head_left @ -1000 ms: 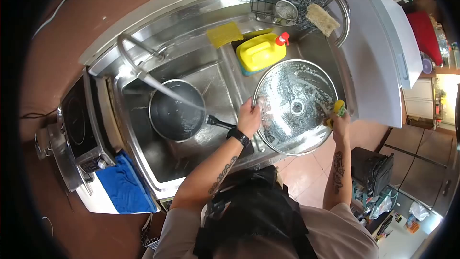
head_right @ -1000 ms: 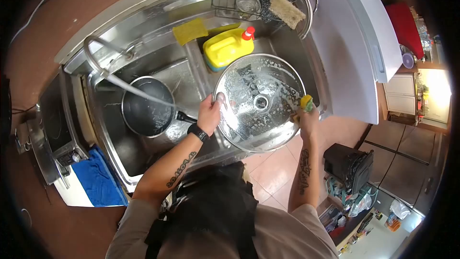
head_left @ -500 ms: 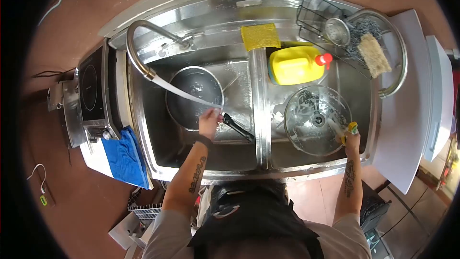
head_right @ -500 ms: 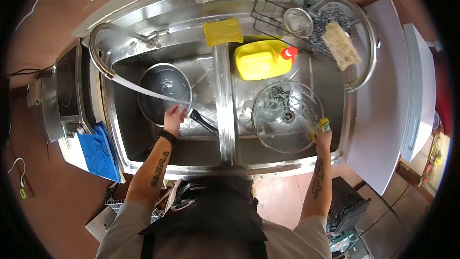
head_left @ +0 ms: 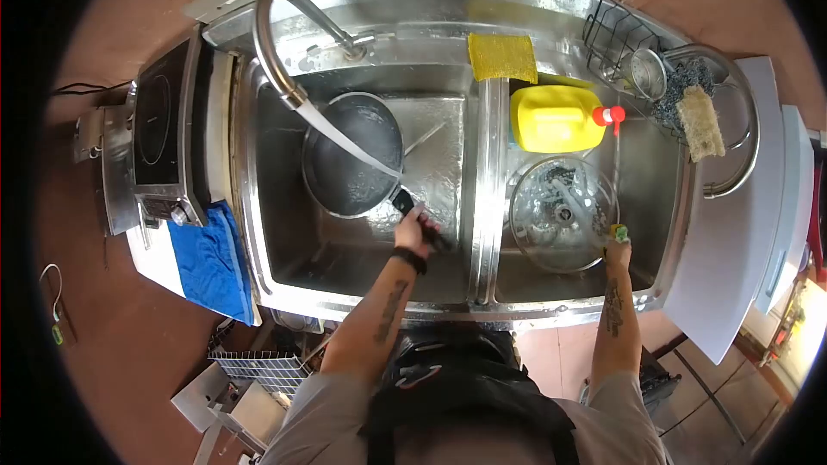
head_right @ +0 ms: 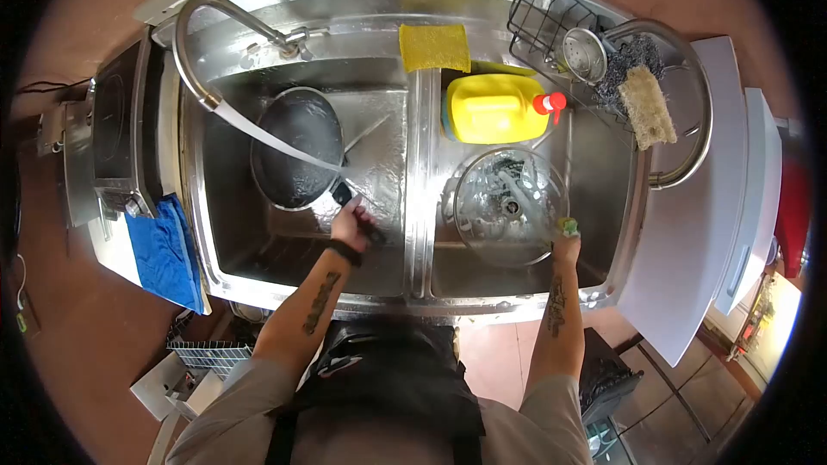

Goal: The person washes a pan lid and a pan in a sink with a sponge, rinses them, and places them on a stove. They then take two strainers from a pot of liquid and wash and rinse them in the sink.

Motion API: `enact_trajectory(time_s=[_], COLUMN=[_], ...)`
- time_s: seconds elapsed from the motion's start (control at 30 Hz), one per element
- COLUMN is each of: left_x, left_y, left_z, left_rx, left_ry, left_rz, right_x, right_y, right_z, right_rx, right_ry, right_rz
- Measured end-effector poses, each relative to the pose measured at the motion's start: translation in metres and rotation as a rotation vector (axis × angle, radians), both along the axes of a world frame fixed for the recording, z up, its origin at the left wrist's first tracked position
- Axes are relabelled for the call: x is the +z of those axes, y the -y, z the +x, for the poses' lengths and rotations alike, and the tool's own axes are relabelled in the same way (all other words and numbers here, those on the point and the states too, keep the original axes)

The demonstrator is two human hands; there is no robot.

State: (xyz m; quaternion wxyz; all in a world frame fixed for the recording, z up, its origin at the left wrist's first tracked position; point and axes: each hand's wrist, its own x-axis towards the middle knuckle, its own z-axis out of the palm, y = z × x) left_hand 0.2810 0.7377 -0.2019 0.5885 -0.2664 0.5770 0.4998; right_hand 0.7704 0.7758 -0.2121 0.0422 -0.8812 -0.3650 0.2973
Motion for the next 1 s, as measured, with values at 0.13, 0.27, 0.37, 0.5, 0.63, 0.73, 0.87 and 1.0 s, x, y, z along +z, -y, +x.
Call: enact_trajectory(time_s=[0.13, 0.27, 0.37, 0.5, 0.63, 0.73, 0.87, 1.0], left_x=[0.058, 0.119, 0.128, 0.179, 0.192, 0.208, 0.214, 0.177], left_y=[0.041, 0.072, 0.111, 0.131, 0.176, 0.199, 0.219, 0.253], left_z=[-0.072, -0.12, -0.122, -0.118, -0.136, -0.139, -0.143, -0.151], left_rx=[-0.089, -0.155, -0.39, -0.671, -0.745, -0.846, -0.972, -0.991], left_ry=[0.122, 0.217, 0.06, -0.353, -0.555, -0.749, -0.991, -1.383], left_rz=[0.281, 0.182, 0.183, -0.022, -0.024, -0.116, -0.164, -0.058], right_x=[0.01, 0.112, 0.166, 0.17, 0.1, 0.099, 0.069, 0.086], right_y=[0.001, -0.024, -0.052, -0.099, -0.125, -0.129, -0.15, -0.161], right_z=[0.005, -0.102, -0.188, -0.237, -0.178, -0.148, -0.138, -0.154], right_rx=[0.255, 0.247, 0.478, 0.541, 0.071, -0.438, -0.541, -0.601], right_ry=[0.293, -0.165, -0.501, -0.258, -0.357, -0.961, -1.341, -1.479], right_rz=[0.34, 0.392, 0.429, 0.459, 0.763, 0.563, 0.637, 0.567])
